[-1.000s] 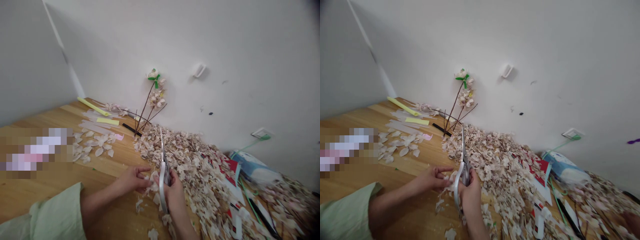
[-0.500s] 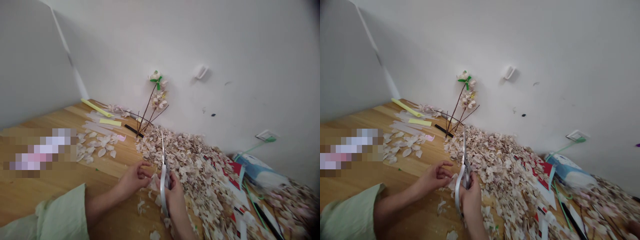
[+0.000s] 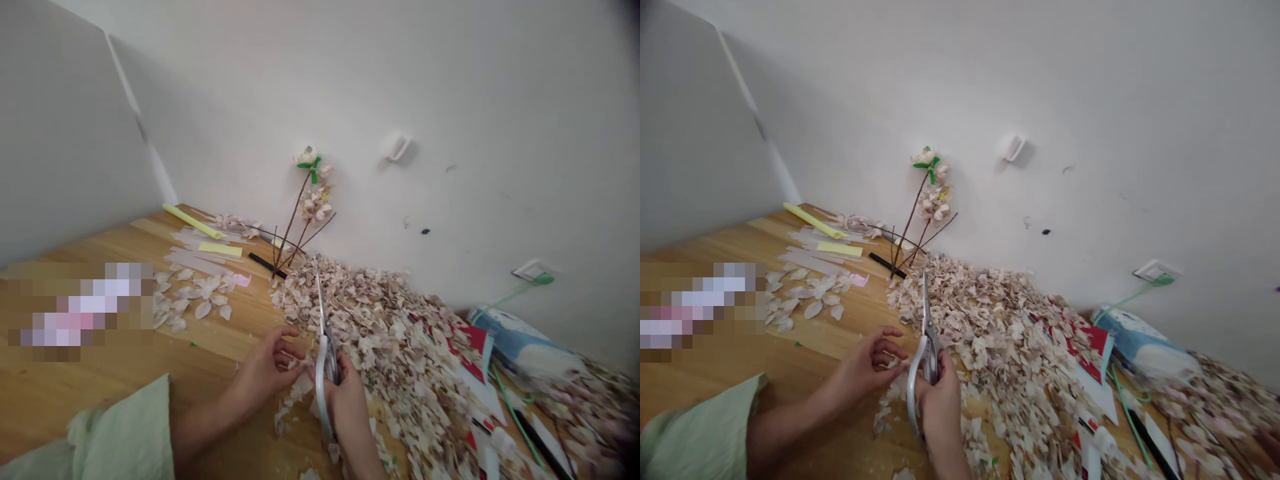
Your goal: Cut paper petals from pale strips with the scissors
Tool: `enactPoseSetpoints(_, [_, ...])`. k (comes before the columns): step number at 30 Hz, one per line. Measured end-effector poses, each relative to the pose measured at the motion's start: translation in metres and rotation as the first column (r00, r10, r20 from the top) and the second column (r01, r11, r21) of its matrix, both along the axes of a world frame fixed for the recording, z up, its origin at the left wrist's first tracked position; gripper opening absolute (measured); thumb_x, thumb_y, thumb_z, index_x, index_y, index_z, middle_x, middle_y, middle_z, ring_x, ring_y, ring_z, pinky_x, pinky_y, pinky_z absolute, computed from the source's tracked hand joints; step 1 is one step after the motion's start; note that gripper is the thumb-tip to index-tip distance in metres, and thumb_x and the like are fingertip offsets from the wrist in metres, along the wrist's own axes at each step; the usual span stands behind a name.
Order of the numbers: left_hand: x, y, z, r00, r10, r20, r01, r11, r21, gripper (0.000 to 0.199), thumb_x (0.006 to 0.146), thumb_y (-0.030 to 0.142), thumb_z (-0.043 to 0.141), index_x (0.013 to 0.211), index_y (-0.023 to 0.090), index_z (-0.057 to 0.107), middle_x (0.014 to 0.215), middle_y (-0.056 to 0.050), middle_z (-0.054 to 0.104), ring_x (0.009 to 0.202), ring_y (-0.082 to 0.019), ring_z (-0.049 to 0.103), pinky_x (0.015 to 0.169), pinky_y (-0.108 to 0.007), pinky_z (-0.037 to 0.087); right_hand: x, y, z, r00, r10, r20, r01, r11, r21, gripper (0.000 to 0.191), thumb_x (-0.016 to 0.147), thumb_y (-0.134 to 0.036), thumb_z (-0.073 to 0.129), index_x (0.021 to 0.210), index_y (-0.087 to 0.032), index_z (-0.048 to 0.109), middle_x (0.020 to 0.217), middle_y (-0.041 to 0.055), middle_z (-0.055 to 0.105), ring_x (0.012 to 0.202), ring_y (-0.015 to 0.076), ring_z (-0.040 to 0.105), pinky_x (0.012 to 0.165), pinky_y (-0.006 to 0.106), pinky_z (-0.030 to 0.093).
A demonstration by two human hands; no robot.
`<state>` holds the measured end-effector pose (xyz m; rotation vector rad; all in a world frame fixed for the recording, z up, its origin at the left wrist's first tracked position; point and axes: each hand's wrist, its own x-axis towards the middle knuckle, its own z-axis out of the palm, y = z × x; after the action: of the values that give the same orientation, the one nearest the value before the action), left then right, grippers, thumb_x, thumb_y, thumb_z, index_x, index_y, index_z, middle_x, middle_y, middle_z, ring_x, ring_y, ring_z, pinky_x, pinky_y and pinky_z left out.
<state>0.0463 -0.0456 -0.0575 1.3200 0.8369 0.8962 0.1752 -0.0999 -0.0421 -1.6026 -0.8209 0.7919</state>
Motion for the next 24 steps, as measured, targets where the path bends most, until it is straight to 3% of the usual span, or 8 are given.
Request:
enactPoseSetpoints(8, [-0.001, 0.002, -0.004, 0.999, 0.007, -0.044, -0.010, 0.996, -0.087, 0.046, 0.059, 0.020, 0.068, 0.101, 0.017, 0.050, 0.069, 0.000, 0.066, 0.064, -0.018, 0.063, 0.061, -0.030, 0.048, -0.008, -0.004, 0.006, 0.996, 0.023, 0.088, -0.017, 0.998, -0.066, 0.041, 0.053, -0.034, 0.060, 0.088, -0.016, 0.050, 0.078, 0.0046, 0.064, 0.074, 0.0253, 0.060, 0.069, 0.034, 0.045])
enactPoseSetpoints(17, [0.000, 0.006, 0.000, 0.988, -0.047, 0.145, 0.091, 0.943, -0.319, 0.055, 0.050, 0.027, 0.076, 0.099, 0.016, 0.051, 0.065, 0.003, 0.063, 0.059, -0.015, 0.061, 0.057, -0.029, 0.049, 0.001, 0.002, -0.003, 0.997, 0.010, -0.077, -0.012, 0.999, -0.033, 0.039, 0.050, -0.035, 0.067, 0.081, -0.017, 0.054, 0.067, 0.0000, 0.062, 0.062, 0.0192, 0.056, 0.064, 0.031, 0.044])
enactPoseSetpoints(20, [0.001, 0.006, 0.001, 0.987, -0.011, 0.159, 0.061, 0.947, -0.317, 0.054, 0.049, 0.027, 0.076, 0.096, 0.016, 0.051, 0.065, 0.004, 0.059, 0.058, -0.014, 0.059, 0.055, -0.028, 0.050, 0.002, 0.003, -0.005, 0.996, -0.001, -0.084, -0.004, 0.999, -0.052, 0.042, 0.046, -0.038, 0.067, 0.079, -0.016, 0.054, 0.069, 0.0024, 0.064, 0.064, 0.0211, 0.057, 0.065, 0.032, 0.045])
enactPoseSetpoints(24, [0.000, 0.004, 0.000, 0.993, -0.005, 0.122, 0.032, 0.975, -0.218, 0.048, 0.055, 0.026, 0.073, 0.097, 0.017, 0.050, 0.072, 0.004, 0.057, 0.055, -0.011, 0.058, 0.051, -0.025, 0.047, -0.002, 0.004, -0.003, 0.999, -0.037, -0.034, 0.035, 0.998, -0.052, 0.043, 0.045, -0.038, 0.065, 0.079, -0.016, 0.054, 0.071, 0.0044, 0.064, 0.067, 0.0229, 0.057, 0.067, 0.034, 0.045])
